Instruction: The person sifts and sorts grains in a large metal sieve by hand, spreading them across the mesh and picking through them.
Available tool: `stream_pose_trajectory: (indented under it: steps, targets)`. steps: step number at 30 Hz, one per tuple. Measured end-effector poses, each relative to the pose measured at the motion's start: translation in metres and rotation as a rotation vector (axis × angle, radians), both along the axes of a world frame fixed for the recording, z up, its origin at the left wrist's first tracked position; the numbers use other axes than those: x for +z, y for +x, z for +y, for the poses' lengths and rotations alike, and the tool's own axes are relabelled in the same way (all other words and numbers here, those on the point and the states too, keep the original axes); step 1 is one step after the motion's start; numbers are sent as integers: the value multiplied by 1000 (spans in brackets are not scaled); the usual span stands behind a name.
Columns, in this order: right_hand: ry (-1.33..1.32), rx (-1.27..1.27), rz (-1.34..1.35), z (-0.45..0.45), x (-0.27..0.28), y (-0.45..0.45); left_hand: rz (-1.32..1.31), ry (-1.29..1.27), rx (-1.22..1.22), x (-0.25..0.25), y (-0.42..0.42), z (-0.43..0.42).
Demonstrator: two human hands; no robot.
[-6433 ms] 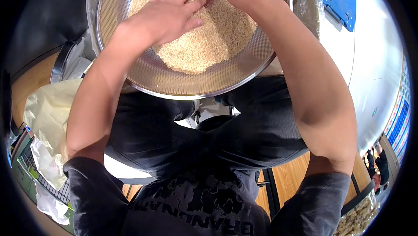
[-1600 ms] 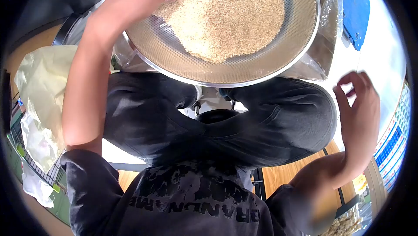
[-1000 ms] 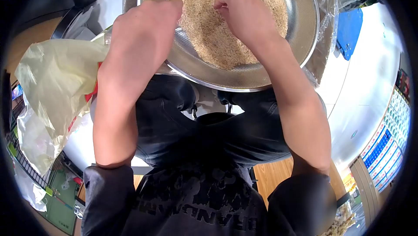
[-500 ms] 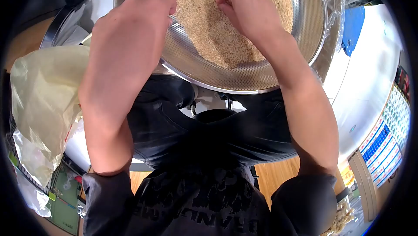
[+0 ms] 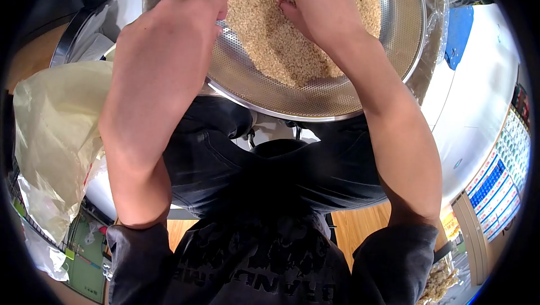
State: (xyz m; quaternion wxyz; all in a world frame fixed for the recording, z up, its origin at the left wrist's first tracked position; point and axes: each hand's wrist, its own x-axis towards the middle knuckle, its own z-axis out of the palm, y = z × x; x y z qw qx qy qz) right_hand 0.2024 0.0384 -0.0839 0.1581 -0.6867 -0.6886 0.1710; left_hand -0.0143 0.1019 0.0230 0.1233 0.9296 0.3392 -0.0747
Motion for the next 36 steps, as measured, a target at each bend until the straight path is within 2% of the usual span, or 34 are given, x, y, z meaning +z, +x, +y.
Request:
stream_pose_trajectory:
  steps: [5,9,14,18,30,32,35,36]
  targets:
    - [-72,-13,-43,0,3,-2,6,10,-14,-1,0,0]
    - [-30,13,-65,-2,2,1,-36,-2,-11,-2,-1,0]
    - [-124,-84,-26,1,15,5,-34,-34,-11,2,-1,0]
    - [-118,-59,-38,0,12,7,-121,-46,-8,-1,-2,0]
    - [-48,27,-101,-4,-2,2,-58,0,-31,-3,-1,-1]
    - [-103,-608,1088,-13,-24,1,-56,18,-47,-4,-2,-2]
    - [-86,-646,1151,-12,-23,-4,-42,7,-50,-4,-1,-1]
    - [-86,-647,1152,-11,-5,-8,-38,1,-49,-4,-1,-1]
